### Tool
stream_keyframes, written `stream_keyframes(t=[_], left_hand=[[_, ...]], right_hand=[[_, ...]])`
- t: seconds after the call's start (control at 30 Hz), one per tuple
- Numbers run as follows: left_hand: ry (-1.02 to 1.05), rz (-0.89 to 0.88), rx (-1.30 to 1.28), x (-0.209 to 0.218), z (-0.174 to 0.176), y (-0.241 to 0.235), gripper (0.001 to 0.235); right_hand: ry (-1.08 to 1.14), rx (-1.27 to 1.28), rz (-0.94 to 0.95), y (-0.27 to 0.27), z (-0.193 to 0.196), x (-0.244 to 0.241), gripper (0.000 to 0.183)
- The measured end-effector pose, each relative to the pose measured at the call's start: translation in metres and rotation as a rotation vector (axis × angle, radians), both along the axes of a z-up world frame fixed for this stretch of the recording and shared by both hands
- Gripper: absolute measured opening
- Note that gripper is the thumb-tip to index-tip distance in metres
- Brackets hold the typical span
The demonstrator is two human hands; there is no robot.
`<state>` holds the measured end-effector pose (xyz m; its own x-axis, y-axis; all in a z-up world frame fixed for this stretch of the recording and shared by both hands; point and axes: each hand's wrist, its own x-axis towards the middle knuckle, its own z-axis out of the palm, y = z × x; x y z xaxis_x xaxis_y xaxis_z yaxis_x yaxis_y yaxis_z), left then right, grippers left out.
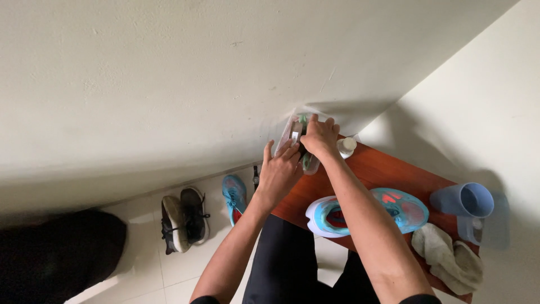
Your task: The person cleans a light blue sneaker using a brush and a cloth. They scrub the sole and upper parts, wipe the shoe with a cloth, and then use a second brush to clean the interior and tongue area.
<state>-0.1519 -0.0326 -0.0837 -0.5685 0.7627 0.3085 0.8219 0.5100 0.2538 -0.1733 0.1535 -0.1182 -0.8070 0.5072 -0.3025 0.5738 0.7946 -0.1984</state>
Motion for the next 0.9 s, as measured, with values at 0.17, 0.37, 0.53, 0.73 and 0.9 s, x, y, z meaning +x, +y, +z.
stream_keyframes(t=[0.17,0.37,0.53,0.73,0.9], left_hand=[[0.114,0.041,0.083,0.001,-0.023,0.011,0.023],[0.160,0.111,0.134,0.004,-0.034,0.018,0.021],[0.135,0.144,0.102,0.014,-0.018,0.018,0.023],[0.018,0.197,0.104,0.023,0.008,0.013,0.030],[-0.161,0.118,0.198,0.033,0.027,0.009,0.025]], right_hand=[[0.152,-0.223,-0.283,-0.005,0.036,0.002,0.066],[0.465,-0.538,-0.300,-0.018,0.092,0.022,0.048],[0.758,-0.830,-0.225,-0.011,0.097,0.029,0.045],[0.721,-0.994,-0.257,-0.020,0.123,0.048,0.057],[0.486,-0.757,-0.318,-0.016,0.105,0.062,0.037]])
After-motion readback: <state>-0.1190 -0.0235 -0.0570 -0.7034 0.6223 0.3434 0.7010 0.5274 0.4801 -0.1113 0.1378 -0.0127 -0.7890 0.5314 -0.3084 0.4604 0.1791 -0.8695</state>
